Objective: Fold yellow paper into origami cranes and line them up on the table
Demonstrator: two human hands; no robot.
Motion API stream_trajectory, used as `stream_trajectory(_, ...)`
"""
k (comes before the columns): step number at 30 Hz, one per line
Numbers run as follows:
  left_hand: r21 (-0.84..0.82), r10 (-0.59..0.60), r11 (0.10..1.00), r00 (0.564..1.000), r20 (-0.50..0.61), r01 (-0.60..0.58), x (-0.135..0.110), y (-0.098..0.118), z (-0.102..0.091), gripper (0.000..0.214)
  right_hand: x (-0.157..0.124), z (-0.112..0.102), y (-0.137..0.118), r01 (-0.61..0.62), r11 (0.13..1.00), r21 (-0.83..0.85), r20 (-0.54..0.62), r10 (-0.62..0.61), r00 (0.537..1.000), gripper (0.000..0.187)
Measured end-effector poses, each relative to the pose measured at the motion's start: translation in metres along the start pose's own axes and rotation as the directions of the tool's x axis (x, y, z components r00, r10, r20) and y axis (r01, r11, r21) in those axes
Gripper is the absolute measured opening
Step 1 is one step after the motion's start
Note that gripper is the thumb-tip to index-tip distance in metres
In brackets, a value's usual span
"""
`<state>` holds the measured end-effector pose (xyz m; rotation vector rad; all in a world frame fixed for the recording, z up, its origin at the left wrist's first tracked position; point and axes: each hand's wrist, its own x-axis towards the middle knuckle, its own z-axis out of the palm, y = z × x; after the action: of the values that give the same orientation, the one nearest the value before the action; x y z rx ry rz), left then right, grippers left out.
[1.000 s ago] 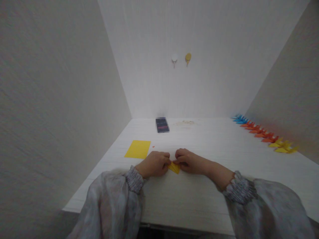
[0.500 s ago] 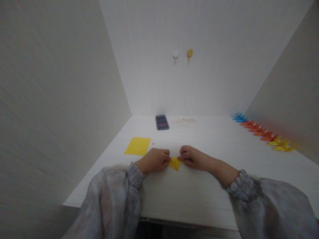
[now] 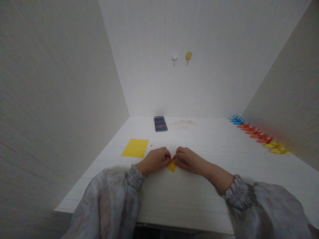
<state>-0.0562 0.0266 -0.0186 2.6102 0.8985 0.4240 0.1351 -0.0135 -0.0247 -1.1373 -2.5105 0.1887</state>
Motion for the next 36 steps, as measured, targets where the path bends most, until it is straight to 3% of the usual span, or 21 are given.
stream_trajectory(5,-0.130,-0.075,0.990,0.991,-0.110,0.061,0.006,0.005,0.000,0.016,0.006,0.003,-0.005,-0.123,0.992,0.042,-0.091,0.126,0.988,0.016)
stream_trajectory(7,-0.242,-0.142,0.966,0.972,-0.187,0.094,0.009,0.008,0.000,0.016,0.007,0.003,-0.007,-0.235,0.957,0.169,-0.132,0.258,0.957,0.014)
stream_trajectory(10,-0.475,-0.291,0.866,0.929,-0.227,0.155,0.013,0.011,0.001,0.016,0.010,0.006,-0.007,-0.342,0.814,0.469,-0.132,0.447,0.885,0.017)
stream_trajectory(15,-0.846,-0.362,0.521,0.927,-0.094,0.118,0.015,0.011,0.002,0.017,0.013,0.012,-0.004,-0.166,0.526,0.834,-0.129,0.477,0.869,0.016)
stream_trajectory(19,-0.949,-0.296,0.312,0.953,-0.061,0.036,0.011,0.013,0.000,0.032,0.011,0.007,-0.007,-0.028,0.368,0.929,-0.179,0.515,0.838,0.025)
stream_trajectory(23,-0.977,-0.260,0.209,0.965,-0.027,0.029,0.009,0.016,-0.001,0.030,0.008,0.003,-0.011,0.009,0.374,0.927,-0.216,0.514,0.830,0.016)
stream_trajectory(26,-0.970,-0.261,0.242,0.964,-0.057,0.008,0.010,0.019,-0.001,0.025,0.007,0.002,-0.012,-0.053,0.410,0.910,-0.201,0.550,0.810,0.011)
stream_trajectory(31,-0.939,-0.223,0.343,0.969,-0.102,-0.020,0.010,0.019,0.001,0.027,0.006,0.002,-0.012,-0.068,0.383,0.921,-0.171,0.556,0.814,0.018)
stream_trajectory(36,-0.958,-0.269,0.285,0.960,-0.081,-0.001,0.009,0.015,0.002,0.025,0.004,0.004,-0.008,-0.033,0.452,0.891,-0.225,0.504,0.834,0.024)
